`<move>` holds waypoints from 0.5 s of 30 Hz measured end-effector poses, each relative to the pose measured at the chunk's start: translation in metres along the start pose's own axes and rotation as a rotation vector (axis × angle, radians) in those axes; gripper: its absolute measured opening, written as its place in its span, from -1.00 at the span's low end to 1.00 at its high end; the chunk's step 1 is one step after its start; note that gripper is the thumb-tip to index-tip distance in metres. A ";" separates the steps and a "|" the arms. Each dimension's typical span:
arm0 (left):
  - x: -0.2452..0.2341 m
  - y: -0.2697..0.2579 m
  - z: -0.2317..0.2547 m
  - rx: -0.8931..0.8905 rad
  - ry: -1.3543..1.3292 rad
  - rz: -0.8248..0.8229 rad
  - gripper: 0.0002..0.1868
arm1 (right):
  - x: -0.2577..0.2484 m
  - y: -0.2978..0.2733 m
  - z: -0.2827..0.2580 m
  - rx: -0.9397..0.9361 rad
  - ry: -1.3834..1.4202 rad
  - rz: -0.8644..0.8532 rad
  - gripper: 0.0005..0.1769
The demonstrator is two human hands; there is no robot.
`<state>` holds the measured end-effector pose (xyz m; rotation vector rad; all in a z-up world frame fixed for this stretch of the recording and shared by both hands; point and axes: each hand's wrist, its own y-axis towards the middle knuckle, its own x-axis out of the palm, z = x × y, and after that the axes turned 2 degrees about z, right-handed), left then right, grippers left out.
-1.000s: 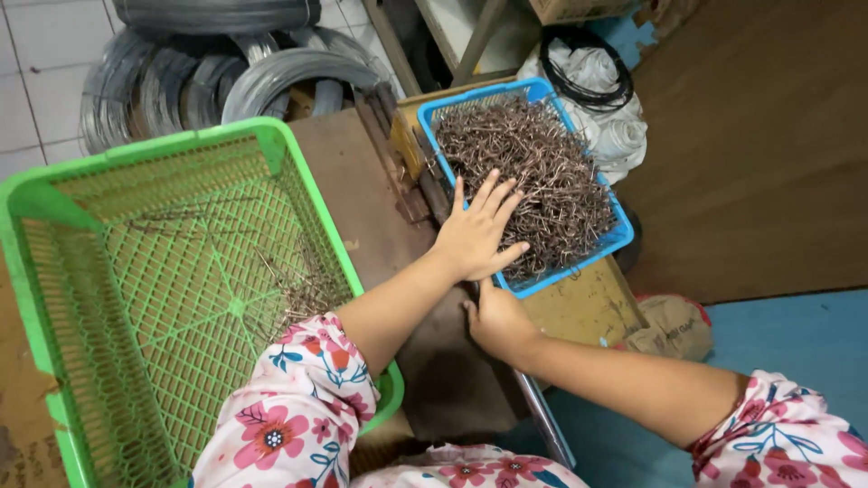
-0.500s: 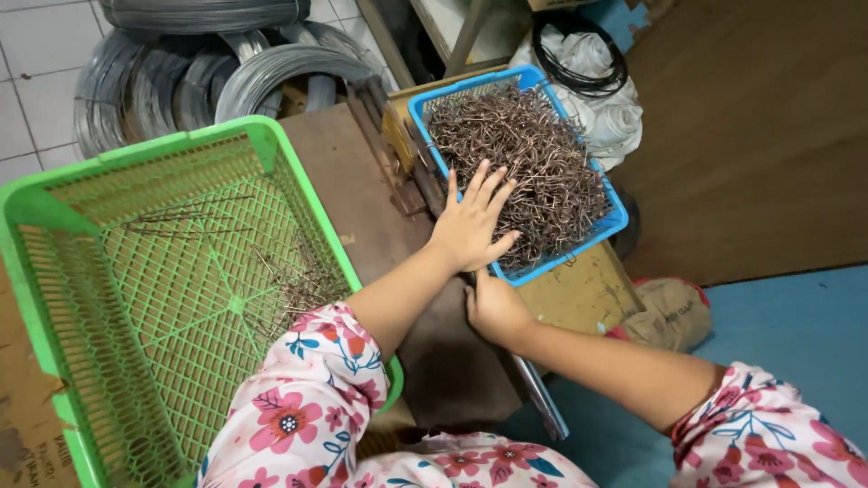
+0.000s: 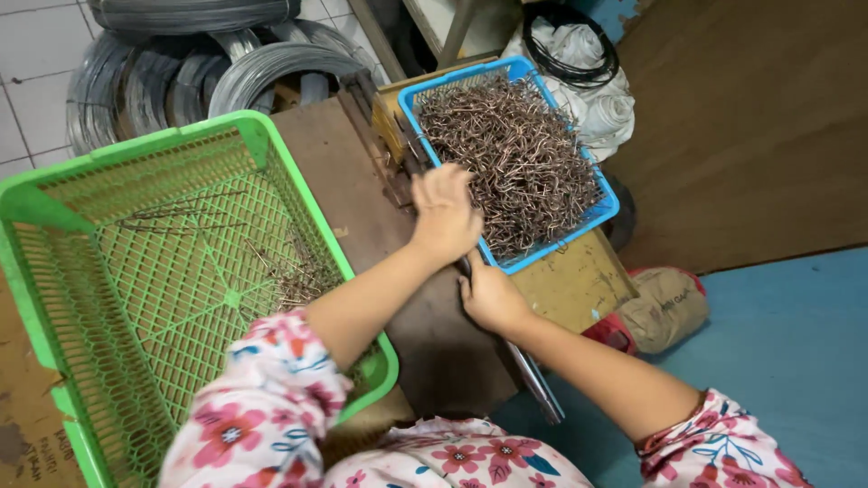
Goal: The person repeatedly picks straight wire pieces from a green basket, places each into a manual bending tool, and pulls a lever to form a hook. The finished hooks are dropped into a blue basket. The cycle continues throughout the clip.
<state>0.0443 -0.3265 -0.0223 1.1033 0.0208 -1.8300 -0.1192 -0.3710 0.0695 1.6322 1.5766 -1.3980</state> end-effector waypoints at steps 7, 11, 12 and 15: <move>-0.101 0.014 -0.094 -0.248 0.299 0.141 -0.15 | -0.028 -0.019 -0.027 0.053 0.038 -0.057 -0.15; -0.104 0.037 -0.156 -0.276 0.378 -0.212 -0.76 | -0.036 -0.021 -0.035 0.029 0.072 -0.044 -0.08; -0.103 0.039 -0.159 -0.263 0.388 -0.243 -0.82 | -0.034 -0.023 -0.032 0.033 0.077 -0.043 -0.07; -0.135 0.042 -0.120 -0.297 0.416 -0.211 -0.84 | -0.037 -0.025 -0.034 0.024 0.077 -0.048 -0.04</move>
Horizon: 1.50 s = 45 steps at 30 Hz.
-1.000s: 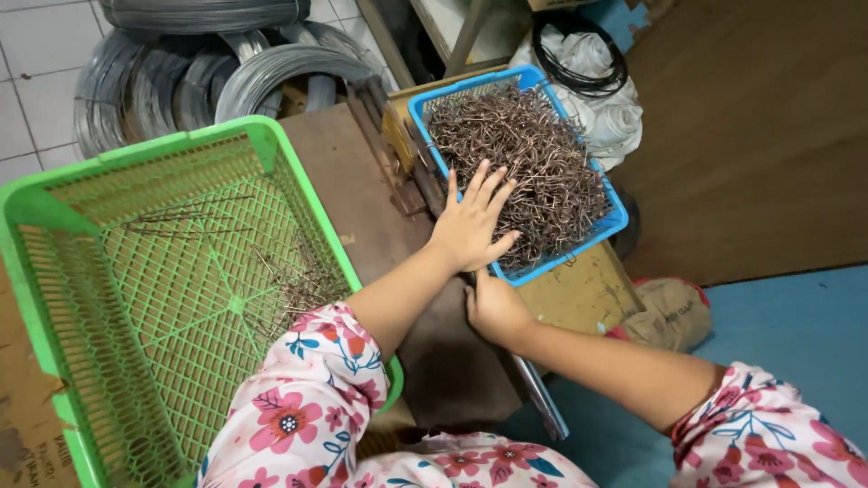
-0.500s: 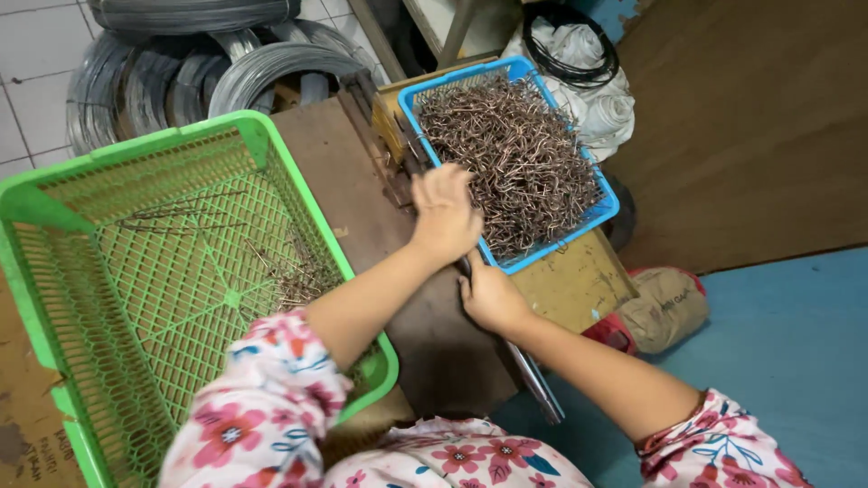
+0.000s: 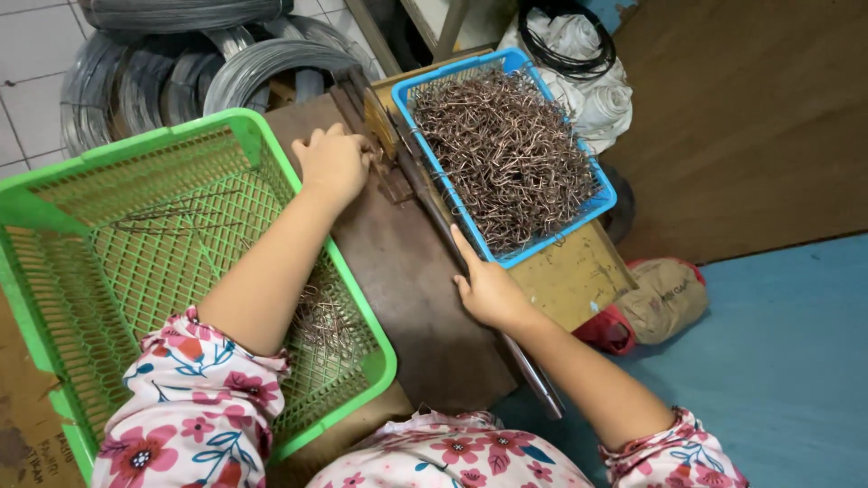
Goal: The person repeatedly picks straight wire pieces from a green basket, places each into a manual bending tool, and pulls a lever to form a hook. The finished hooks are dropped into a blue basket. The cycle continues throughout the clip.
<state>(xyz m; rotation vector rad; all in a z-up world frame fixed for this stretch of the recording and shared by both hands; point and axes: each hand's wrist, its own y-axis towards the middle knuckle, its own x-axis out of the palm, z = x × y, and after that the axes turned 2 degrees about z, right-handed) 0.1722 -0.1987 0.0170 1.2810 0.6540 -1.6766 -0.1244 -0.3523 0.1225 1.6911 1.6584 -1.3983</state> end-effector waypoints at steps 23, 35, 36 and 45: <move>-0.196 -0.079 0.102 0.395 -0.139 -0.754 -0.59 | 0.018 0.016 0.019 0.061 0.005 -0.103 -0.07; -0.167 -0.115 0.067 0.190 -0.610 -0.229 0.10 | 0.038 0.018 0.038 -0.082 0.015 0.094 -0.04; -0.155 -0.126 0.056 0.156 -0.613 -0.202 0.00 | 0.038 0.018 0.037 -0.070 0.012 0.090 -0.05; -0.146 -0.228 -0.034 -0.263 -0.652 -0.214 -0.07 | 0.016 0.006 0.010 0.104 -0.067 -0.054 -0.06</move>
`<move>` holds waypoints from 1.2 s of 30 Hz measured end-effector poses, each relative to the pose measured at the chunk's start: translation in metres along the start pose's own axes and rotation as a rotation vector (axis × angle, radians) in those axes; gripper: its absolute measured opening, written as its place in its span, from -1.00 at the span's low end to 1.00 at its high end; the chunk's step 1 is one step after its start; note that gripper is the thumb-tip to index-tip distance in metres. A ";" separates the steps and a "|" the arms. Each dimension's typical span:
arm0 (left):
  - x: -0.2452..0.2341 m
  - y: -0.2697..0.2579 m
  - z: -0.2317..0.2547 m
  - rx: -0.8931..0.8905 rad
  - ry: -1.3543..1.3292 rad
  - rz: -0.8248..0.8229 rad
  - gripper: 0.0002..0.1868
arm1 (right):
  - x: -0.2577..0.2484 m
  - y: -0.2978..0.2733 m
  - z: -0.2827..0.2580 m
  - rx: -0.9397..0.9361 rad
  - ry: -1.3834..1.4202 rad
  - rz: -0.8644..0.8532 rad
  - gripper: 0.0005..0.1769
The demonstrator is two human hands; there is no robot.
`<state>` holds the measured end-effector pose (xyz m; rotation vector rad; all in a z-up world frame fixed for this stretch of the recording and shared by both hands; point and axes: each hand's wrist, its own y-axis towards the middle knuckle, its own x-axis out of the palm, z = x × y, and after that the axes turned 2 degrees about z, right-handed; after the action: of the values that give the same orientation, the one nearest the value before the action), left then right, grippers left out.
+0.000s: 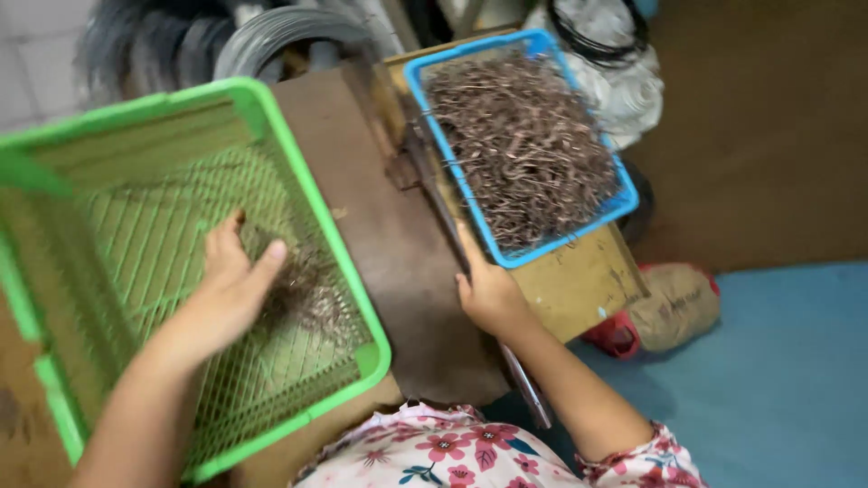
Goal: The person repeatedly picks straight wire pieces from a green basket, places each into a manual bending tool, and pulls a lever to form a hook. The finished hooks are dropped into a blue basket. The cycle continues throughout the clip.
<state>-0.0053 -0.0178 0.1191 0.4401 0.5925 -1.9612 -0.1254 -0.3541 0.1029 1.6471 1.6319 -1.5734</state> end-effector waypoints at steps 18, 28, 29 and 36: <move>0.042 0.043 -0.122 0.040 0.584 0.192 -0.31 | 0.024 0.005 0.006 -0.001 0.053 0.140 -0.02; 0.062 0.069 -0.182 -0.001 0.714 0.397 -0.74 | 0.023 0.004 0.003 0.007 0.085 0.154 -0.03; 0.059 0.068 -0.176 -0.016 0.750 0.397 -0.79 | 0.022 0.003 0.001 0.005 0.090 0.156 -0.03; 0.014 0.050 -0.140 -0.107 0.277 0.191 -0.77 | 0.021 0.001 0.001 0.015 0.108 0.161 -0.03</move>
<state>0.0401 0.0340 -0.0129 0.6826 0.7964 -1.6902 -0.1309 -0.3455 0.0844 1.8506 1.4992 -1.4441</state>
